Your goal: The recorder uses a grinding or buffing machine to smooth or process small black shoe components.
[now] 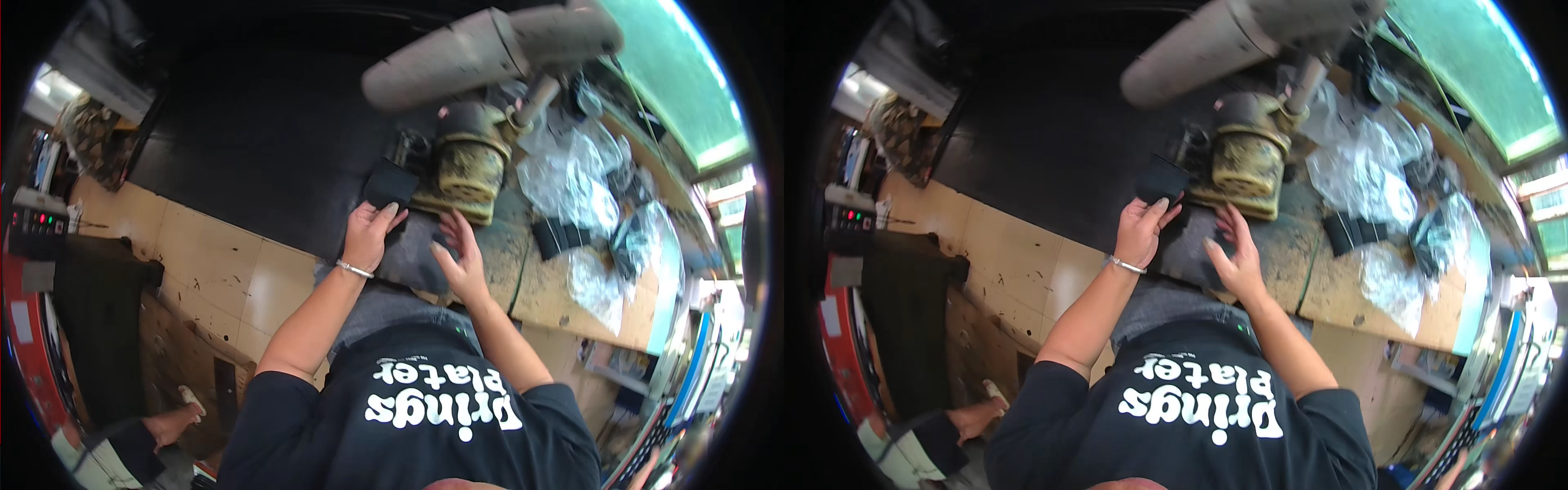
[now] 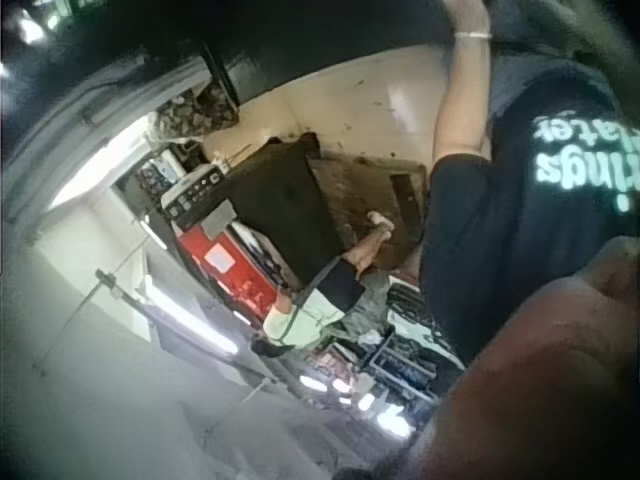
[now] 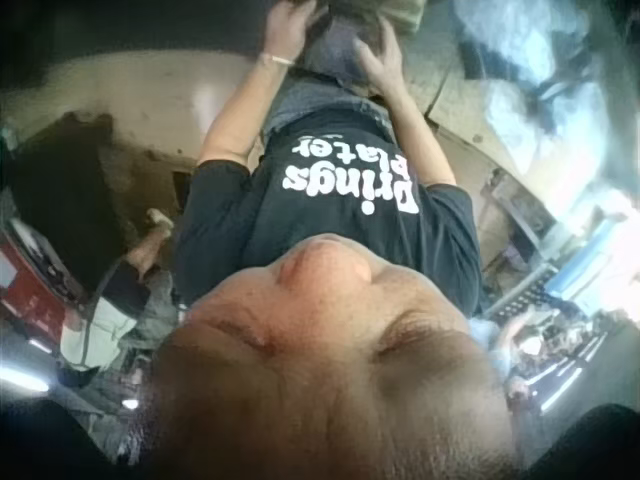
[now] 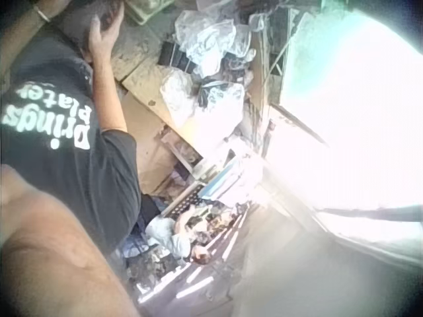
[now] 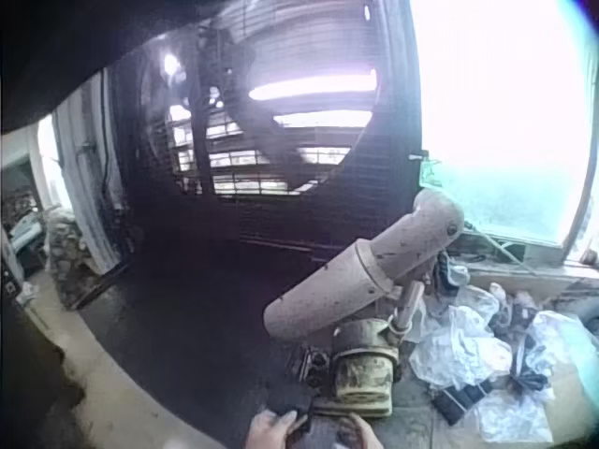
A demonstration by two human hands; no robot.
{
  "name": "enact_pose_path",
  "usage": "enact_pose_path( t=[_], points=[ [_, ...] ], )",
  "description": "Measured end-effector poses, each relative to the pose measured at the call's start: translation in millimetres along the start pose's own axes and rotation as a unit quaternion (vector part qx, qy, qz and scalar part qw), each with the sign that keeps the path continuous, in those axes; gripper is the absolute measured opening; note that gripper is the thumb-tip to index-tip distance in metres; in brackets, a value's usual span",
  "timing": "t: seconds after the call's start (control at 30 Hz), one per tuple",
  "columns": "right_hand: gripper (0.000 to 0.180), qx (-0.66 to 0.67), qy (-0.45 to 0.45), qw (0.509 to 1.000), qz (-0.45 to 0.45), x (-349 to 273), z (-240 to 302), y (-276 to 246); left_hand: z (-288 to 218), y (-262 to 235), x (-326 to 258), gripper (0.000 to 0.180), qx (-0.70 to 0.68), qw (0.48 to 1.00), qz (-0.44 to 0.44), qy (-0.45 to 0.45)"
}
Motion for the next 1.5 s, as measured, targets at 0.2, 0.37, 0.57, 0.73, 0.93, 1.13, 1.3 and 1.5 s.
enact_pose_path(
  t=[0.2,0.37,0.57,0.73,0.93,1.13,1.3,1.5],
  points=[
    [0.059,-0.060,0.019,0.998,0.027,-37,-69,-10,-39,-9,71,0.009,0.123,0.981,-0.040,0.146],
    [0.056,-0.046,0.041,0.998,0.028,-35,-68,-10,-57,28,85,0.009,0.140,0.974,-0.044,0.173],
    [0.056,-0.055,0.042,0.997,0.030,-31,-63,-11,-51,40,104,0.016,0.166,0.959,-0.033,0.229],
    [0.055,-0.067,0.040,0.996,0.031,-31,-64,-12,-53,46,106,0.015,0.143,0.965,-0.030,0.217],
    [0.054,-0.060,0.039,0.997,0.030,-33,-68,-12,-61,47,97,0.015,0.187,0.952,-0.067,0.231],
    [0.055,-0.066,0.036,0.996,0.038,-33,-68,-13,-70,44,91,0.016,0.161,0.953,-0.070,0.248],
    [0.057,-0.070,0.032,0.996,0.043,-33,-67,-12,-76,41,90,0.018,0.146,0.945,-0.076,0.284],
    [0.054,-0.060,0.034,0.997,0.036,-33,-68,-13,-80,31,90,0.016,0.120,0.948,-0.076,0.286]
  ],
)
Point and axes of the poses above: each hand's wrist, its own x-axis towards the middle knuckle, its own y-axis out of the palm, z = x × y, the point moved 2 cm from there along x, towards the middle knuckle, and after that the axes turned 1 degree about -x, right-handed, at the moved point
